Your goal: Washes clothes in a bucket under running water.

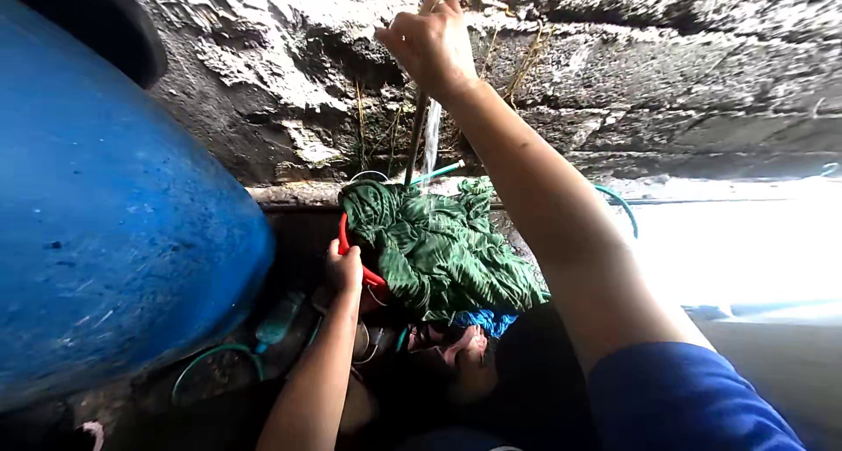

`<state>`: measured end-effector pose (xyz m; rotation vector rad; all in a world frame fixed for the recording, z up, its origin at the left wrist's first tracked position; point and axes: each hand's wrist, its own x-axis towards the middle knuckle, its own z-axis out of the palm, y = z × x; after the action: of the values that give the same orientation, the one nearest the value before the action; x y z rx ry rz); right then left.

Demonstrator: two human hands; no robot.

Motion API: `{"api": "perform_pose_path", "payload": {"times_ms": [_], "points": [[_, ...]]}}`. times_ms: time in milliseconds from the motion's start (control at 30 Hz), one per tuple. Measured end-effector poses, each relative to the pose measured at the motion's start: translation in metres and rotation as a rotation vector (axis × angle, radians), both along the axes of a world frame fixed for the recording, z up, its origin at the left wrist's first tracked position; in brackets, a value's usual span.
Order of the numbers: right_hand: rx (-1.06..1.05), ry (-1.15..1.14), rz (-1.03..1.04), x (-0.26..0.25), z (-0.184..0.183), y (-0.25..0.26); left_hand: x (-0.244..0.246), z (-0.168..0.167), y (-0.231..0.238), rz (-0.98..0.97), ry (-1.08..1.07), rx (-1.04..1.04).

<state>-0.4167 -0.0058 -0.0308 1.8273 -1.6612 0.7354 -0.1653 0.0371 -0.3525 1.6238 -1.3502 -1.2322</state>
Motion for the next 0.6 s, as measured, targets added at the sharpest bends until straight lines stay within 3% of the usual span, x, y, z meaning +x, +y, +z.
{"api": "perform_pose_path", "payload": {"times_ms": [133, 200, 233, 267, 367, 433, 500, 600], "points": [[-0.138, -0.201, 0.177, 0.011, -0.017, 0.031, 0.001, -0.002, 0.0, 0.002, 0.003, 0.002], [-0.22, -0.477, 0.111, 0.002, -0.045, 0.061, 0.0, -0.003, 0.0, 0.005, 0.016, -0.008], [-0.15, -0.616, 0.018, -0.008, -0.073, 0.078, 0.0, -0.003, -0.001, -0.001, 0.025, -0.012], [0.031, -0.715, -0.11, -0.019, -0.109, 0.094, -0.001, -0.002, -0.002, -0.003, 0.026, -0.016], [0.906, -0.819, -0.497, -0.022, -0.244, 0.142, 0.002, 0.005, -0.001, -0.019, 0.008, 0.016], [1.208, -0.901, -0.618, -0.013, -0.32, 0.16, 0.001, 0.007, -0.001, -0.005, -0.007, 0.02], [1.151, -1.037, -0.681, -0.006, -0.357, 0.169, 0.0, 0.006, 0.001, 0.0, -0.001, 0.02], [0.741, -1.46, -0.723, -0.004, -0.356, 0.176, -0.007, 0.01, 0.009, 0.025, 0.083, 0.031]]}}
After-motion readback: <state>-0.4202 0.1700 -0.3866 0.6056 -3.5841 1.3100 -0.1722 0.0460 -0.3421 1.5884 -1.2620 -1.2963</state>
